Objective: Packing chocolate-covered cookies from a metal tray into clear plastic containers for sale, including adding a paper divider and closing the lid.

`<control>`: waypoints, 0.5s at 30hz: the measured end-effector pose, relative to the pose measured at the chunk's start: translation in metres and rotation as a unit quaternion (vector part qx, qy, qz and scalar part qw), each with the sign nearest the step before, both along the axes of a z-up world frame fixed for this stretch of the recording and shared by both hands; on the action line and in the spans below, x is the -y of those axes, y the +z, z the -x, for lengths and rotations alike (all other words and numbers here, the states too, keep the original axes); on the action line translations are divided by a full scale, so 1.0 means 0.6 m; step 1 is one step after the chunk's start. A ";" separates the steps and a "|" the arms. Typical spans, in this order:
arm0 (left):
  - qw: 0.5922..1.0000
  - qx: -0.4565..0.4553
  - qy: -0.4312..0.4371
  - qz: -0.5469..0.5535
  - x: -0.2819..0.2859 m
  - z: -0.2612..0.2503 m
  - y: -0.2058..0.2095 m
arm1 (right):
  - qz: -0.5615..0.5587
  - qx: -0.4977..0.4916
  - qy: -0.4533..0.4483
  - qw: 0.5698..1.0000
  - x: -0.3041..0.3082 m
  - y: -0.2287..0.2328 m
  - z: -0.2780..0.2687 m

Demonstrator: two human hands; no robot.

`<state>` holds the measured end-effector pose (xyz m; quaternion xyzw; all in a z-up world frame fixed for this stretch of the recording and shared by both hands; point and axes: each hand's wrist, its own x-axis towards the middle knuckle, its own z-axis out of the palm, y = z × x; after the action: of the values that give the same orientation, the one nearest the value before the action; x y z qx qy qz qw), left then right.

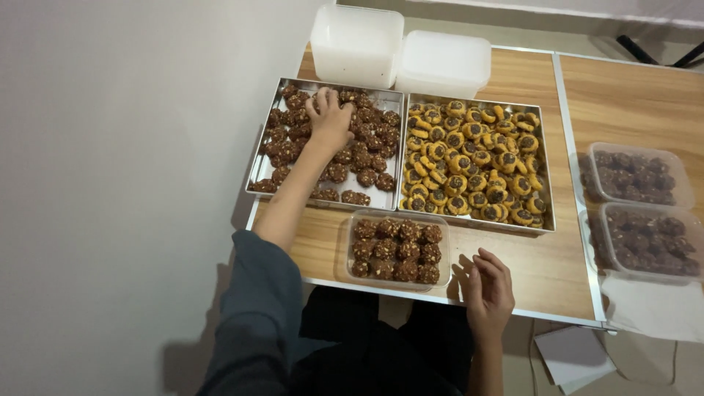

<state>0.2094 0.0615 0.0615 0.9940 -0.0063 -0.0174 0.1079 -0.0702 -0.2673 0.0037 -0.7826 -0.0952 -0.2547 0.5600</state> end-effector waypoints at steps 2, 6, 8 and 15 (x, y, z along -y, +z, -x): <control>0.999 -0.012 -0.029 0.016 0.009 0.003 0.006 | 0.019 0.000 -0.012 1.000 0.002 -0.001 0.000; 0.997 0.051 -0.060 0.014 0.033 0.007 0.001 | 0.039 0.002 -0.034 0.999 0.002 -0.002 0.000; 0.992 0.052 -0.104 -0.042 0.043 0.005 -0.005 | 0.044 0.011 -0.031 0.998 0.003 -0.002 -0.001; 0.983 0.010 -0.126 -0.135 0.066 -0.001 0.003 | 0.027 0.010 -0.017 0.999 0.005 -0.008 -0.002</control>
<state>0.2097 0.0217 0.0636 0.9908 -0.1300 -0.0213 -0.0301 -0.0688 -0.2703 -0.0011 -0.7965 -0.0942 -0.2689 0.5333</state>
